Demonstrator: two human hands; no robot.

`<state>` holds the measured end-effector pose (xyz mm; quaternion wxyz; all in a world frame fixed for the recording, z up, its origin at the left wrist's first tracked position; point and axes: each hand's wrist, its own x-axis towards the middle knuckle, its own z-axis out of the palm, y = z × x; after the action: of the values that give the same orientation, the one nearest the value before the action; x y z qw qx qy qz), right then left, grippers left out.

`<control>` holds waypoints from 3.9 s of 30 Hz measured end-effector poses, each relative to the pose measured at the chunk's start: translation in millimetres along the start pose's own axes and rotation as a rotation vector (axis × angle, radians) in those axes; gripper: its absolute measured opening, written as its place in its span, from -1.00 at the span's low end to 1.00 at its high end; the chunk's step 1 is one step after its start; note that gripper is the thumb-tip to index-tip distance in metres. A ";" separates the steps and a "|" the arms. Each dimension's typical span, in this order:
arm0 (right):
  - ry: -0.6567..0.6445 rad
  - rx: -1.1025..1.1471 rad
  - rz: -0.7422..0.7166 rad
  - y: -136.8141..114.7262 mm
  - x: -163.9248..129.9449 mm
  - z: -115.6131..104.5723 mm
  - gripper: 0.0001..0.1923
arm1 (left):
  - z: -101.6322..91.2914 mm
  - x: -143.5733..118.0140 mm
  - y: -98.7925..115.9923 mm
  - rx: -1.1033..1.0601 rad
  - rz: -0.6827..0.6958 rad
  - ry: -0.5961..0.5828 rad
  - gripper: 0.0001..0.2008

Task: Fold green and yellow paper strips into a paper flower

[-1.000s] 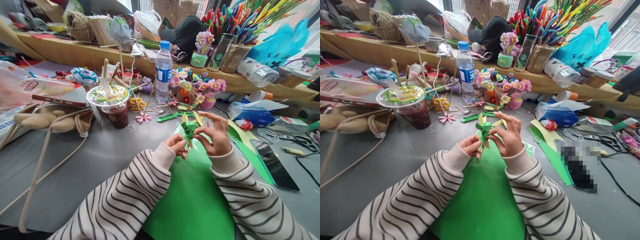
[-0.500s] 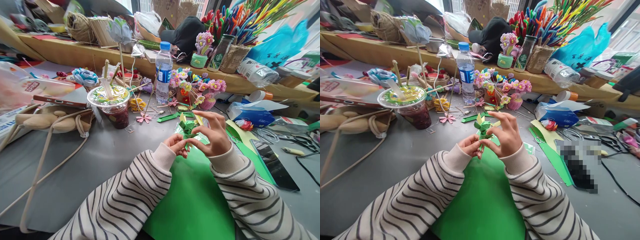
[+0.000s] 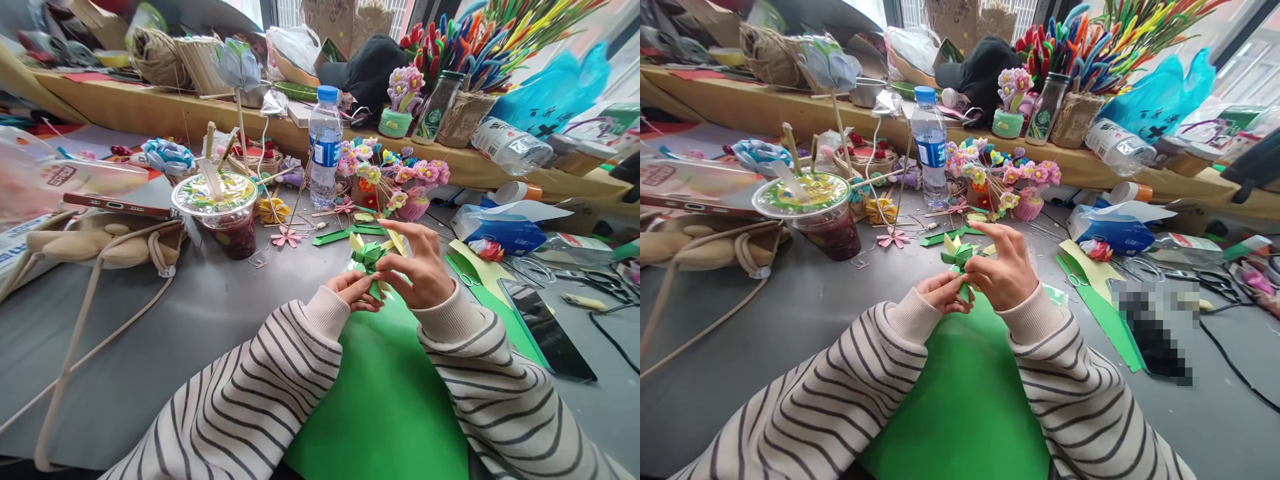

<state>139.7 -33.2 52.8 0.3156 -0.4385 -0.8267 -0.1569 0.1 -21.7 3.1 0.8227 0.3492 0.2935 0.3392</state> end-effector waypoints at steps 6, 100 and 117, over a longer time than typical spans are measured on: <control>0.051 -0.002 0.001 -3.5 -2.3 2.4 -0.88 | 2.1 -3.6 2.2 -0.019 0.059 0.052 -0.70; 0.118 0.361 0.273 -1.2 -6.9 5.6 -0.92 | -3.1 -3.0 3.6 -0.021 0.160 -0.121 -0.70; 0.087 0.373 0.178 6.6 -6.4 1.1 -0.92 | 0.3 -8.7 8.6 0.028 0.143 -0.082 -0.74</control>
<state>147.4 -32.9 47.6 0.4393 -0.4368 -0.7849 0.0088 -7.9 -24.0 12.1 0.8029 0.3941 0.2387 0.3782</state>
